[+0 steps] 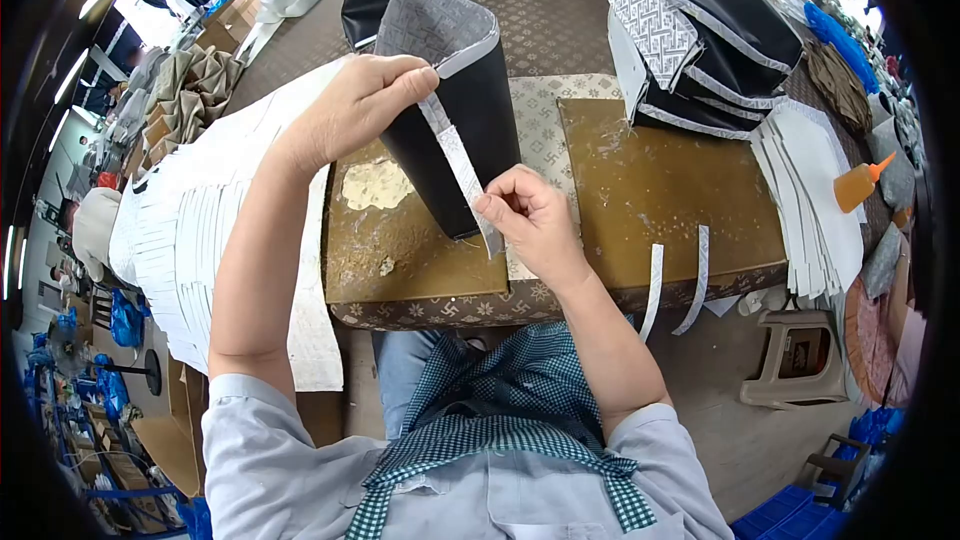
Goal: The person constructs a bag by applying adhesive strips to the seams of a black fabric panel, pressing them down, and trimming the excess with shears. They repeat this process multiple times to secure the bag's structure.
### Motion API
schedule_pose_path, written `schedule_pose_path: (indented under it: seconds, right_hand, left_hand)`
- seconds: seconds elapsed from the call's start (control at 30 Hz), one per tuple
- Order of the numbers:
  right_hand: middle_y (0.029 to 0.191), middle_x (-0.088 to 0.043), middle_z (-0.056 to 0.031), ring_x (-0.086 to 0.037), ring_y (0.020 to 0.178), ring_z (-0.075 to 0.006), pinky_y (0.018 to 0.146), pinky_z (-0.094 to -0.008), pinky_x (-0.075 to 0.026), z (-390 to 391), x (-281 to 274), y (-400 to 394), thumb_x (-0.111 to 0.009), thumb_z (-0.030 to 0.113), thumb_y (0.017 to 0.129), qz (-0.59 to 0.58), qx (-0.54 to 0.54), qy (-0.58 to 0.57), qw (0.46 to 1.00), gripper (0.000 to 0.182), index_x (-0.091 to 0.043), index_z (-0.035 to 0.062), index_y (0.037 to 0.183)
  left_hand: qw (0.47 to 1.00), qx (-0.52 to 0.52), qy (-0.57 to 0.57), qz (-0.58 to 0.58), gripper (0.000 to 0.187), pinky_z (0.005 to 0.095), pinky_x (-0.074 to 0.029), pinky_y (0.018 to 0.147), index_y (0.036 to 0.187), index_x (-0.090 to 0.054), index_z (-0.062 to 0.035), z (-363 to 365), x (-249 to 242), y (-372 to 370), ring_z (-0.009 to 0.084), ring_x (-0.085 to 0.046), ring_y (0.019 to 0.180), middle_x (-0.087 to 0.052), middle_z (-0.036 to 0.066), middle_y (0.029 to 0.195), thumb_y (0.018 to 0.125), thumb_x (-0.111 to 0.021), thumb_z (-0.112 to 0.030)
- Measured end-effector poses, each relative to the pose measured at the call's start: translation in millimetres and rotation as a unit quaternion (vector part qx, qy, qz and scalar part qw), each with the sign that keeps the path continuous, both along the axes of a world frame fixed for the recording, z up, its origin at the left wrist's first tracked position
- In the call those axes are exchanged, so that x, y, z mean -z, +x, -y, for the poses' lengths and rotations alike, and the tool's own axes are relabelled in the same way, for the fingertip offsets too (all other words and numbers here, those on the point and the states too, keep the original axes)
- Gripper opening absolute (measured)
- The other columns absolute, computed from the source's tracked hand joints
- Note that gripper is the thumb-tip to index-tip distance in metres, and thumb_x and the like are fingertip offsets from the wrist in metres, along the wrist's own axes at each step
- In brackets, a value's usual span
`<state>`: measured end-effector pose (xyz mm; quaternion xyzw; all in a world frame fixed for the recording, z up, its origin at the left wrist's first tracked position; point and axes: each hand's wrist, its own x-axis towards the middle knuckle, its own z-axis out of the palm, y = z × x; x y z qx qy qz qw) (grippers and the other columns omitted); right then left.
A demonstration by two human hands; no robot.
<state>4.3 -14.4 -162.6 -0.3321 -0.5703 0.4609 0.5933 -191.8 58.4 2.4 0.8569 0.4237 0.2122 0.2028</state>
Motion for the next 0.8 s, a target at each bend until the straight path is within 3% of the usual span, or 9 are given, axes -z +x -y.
schedule_pose_path:
  seconds: [0.27, 0.3, 0.37, 0.4, 0.43, 0.53, 0.63, 0.67, 0.8]
  right_hand:
    - [0.078, -0.056, 0.0004, -0.049, 0.065, -0.0048, 0.058, -0.0217, -0.042, -9.8, -1.5, -3.4, -0.073, 0.009, 0.088, 0.011, 0.010, -0.023, 1.000, 0.015, -0.064, -0.0002, 0.081]
    - [0.078, -0.056, 0.0002, -0.050, 0.065, -0.0050, 0.058, -0.0219, -0.042, -10.3, -2.8, -3.0, -0.073, 0.010, 0.088, 0.014, 0.010, -0.030, 0.999, 0.015, -0.064, -0.0004, 0.081]
    - [0.074, -0.058, 0.0012, -0.050, 0.065, -0.0045, 0.058, -0.0223, -0.043, -11.9, -4.2, -2.0, -0.074, 0.012, 0.088, 0.021, 0.013, -0.051, 0.998, 0.017, -0.065, -0.0006, 0.082]
    - [0.072, -0.058, 0.0017, -0.049, 0.064, -0.0043, 0.058, -0.0223, -0.043, -13.6, -1.9, -1.8, -0.074, 0.013, 0.088, 0.018, 0.010, -0.064, 0.998, 0.017, -0.065, -0.0005, 0.082]
    - [0.071, -0.058, 0.0027, -0.048, 0.064, -0.0031, 0.057, -0.0213, -0.041, -16.1, 2.7, -0.8, -0.074, 0.014, 0.088, 0.007, 0.003, -0.057, 0.998, 0.018, -0.066, -0.0001, 0.082]
    - [0.068, -0.057, 0.0042, -0.046, 0.062, -0.0016, 0.054, -0.0200, -0.038, -16.6, 6.6, 0.6, -0.074, 0.016, 0.089, -0.019, 0.001, -0.080, 0.997, 0.019, -0.067, -0.0005, 0.082]
    - [0.068, -0.059, 0.0042, -0.047, 0.061, -0.0018, 0.054, -0.0202, -0.038, -7.5, -0.5, 3.2, -0.075, 0.018, 0.089, -0.025, 0.015, -0.104, 0.994, 0.021, -0.068, -0.0003, 0.082]
    - [0.068, -0.061, 0.0037, -0.048, 0.062, -0.0020, 0.054, -0.0202, -0.039, -9.2, 9.7, 8.3, -0.076, 0.020, 0.088, 0.044, 0.024, -0.111, 0.993, 0.022, -0.069, 0.0000, 0.081]
    - [0.069, -0.063, 0.0025, -0.051, 0.061, -0.0026, 0.055, -0.0207, -0.040, -0.5, 33.1, 12.7, -0.076, 0.021, 0.087, 0.078, 0.015, -0.170, 0.982, 0.022, -0.071, -0.0007, 0.085]
  left_hand:
    - [0.998, -0.011, -0.027, -0.056, 0.047, 0.0277, -0.043, 0.070, 0.093, -0.061, 0.0027, 1.9, -8.0, 3.2, 0.0106, -0.051, 0.077, -0.055, 0.002, 0.075, 0.098, -0.057, -0.044]
    - [0.999, -0.017, -0.021, -0.047, 0.050, 0.0267, -0.044, 0.063, 0.094, -0.064, 0.0028, 4.9, -7.0, 4.9, 0.0086, -0.051, 0.070, -0.058, 0.001, 0.071, 0.089, -0.070, -0.046]
    - [0.999, 0.034, -0.001, -0.038, 0.050, 0.0271, -0.044, 0.059, 0.095, -0.066, 0.0030, 6.8, -2.7, 5.6, 0.0081, -0.052, 0.066, -0.062, 0.002, 0.070, 0.079, -0.082, -0.041]
    - [0.997, 0.005, -0.023, -0.076, 0.045, 0.0277, -0.044, 0.057, 0.096, -0.069, 0.0022, 6.2, -6.1, 8.7, 0.0086, -0.053, 0.062, -0.065, 0.004, 0.069, 0.075, -0.086, -0.034]
    - [0.995, 0.010, 0.029, -0.097, 0.042, 0.0292, -0.044, 0.056, 0.089, -0.069, 0.0024, 3.8, -5.1, 9.6, 0.0094, -0.052, 0.059, -0.063, 0.005, 0.066, 0.075, -0.085, -0.033]
    - [0.991, -0.019, 0.041, -0.123, 0.039, 0.0329, -0.044, 0.057, 0.081, -0.068, 0.0032, 6.2, -8.5, 18.5, 0.0150, -0.051, 0.056, -0.057, 0.009, 0.059, 0.077, -0.082, -0.033]
    - [0.990, -0.007, 0.071, -0.118, 0.035, 0.0346, -0.045, 0.060, 0.081, -0.067, 0.0018, 6.6, -4.1, 21.9, 0.0190, -0.053, 0.057, -0.057, 0.011, 0.060, 0.078, -0.079, -0.031]
    - [0.990, -0.010, 0.078, -0.120, 0.035, 0.0346, -0.045, 0.061, 0.081, -0.067, 0.0018, 6.3, -3.6, 21.4, 0.0191, -0.053, 0.058, -0.057, 0.012, 0.061, 0.078, -0.079, -0.031]
    - [0.987, -0.004, 0.123, -0.106, 0.034, 0.0344, -0.045, 0.062, 0.083, -0.067, 0.0018, -2.1, 2.1, 17.6, 0.0198, -0.053, 0.059, -0.059, 0.013, 0.063, 0.078, -0.079, -0.030]
